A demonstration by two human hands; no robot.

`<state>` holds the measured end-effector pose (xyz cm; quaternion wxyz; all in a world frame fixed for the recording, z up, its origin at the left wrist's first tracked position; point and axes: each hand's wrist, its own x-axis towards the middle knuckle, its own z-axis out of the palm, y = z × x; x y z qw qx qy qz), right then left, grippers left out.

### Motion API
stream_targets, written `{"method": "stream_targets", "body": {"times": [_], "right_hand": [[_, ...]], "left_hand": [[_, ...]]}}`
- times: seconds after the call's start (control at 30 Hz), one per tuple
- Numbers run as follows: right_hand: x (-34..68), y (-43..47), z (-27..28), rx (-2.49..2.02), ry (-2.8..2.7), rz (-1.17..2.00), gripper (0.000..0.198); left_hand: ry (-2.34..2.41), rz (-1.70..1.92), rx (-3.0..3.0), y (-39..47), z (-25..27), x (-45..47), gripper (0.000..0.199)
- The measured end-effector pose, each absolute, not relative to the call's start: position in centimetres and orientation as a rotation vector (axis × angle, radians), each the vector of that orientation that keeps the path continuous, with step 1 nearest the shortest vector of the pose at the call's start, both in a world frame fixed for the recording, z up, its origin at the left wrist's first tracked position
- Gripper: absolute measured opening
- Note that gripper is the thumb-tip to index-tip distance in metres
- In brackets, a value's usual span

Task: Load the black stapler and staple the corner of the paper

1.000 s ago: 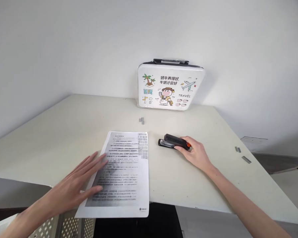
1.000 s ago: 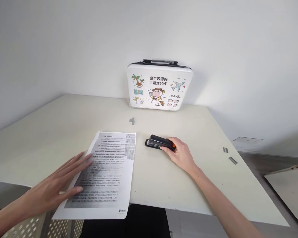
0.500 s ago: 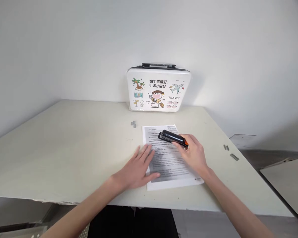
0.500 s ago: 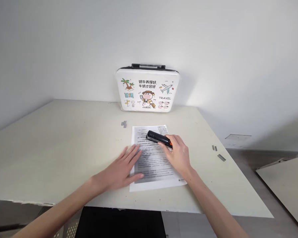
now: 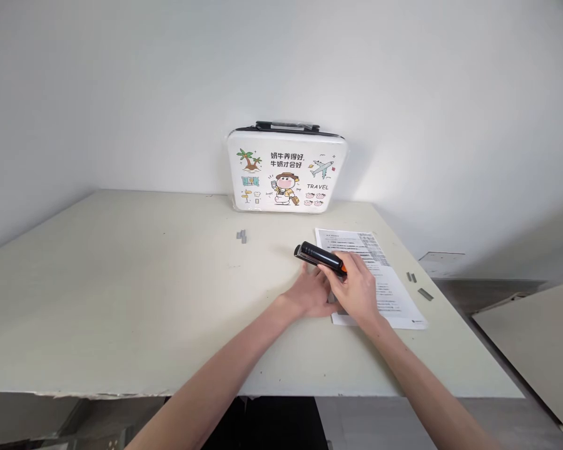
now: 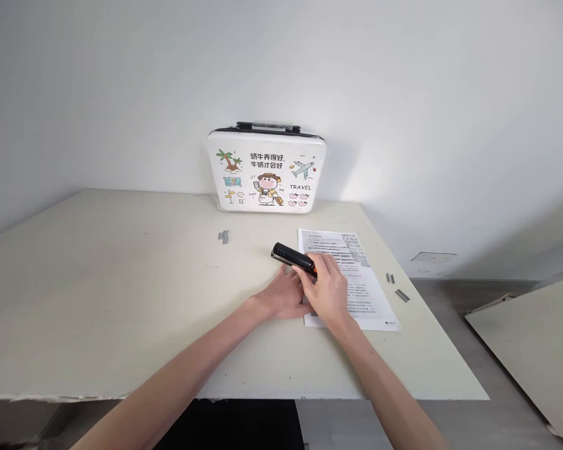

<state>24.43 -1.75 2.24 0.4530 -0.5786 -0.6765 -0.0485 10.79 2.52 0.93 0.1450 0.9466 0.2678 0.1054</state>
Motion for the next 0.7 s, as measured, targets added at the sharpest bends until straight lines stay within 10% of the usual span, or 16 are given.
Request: {"method": "stream_targets", "body": {"times": [0.37, 0.7], "right_hand": [[23.7, -1.1, 2.1, -1.453, -1.677, 0.271, 0.039], [16.3, 2.0, 2.8, -1.292, -1.892, 0.715, 0.033]], "left_hand": [[0.874, 0.801, 2.099, 4.4, 3.0, -3.1, 0.03], [1.263, 1.03, 1.619, 6.1, 4.7, -10.8, 0.046]]}}
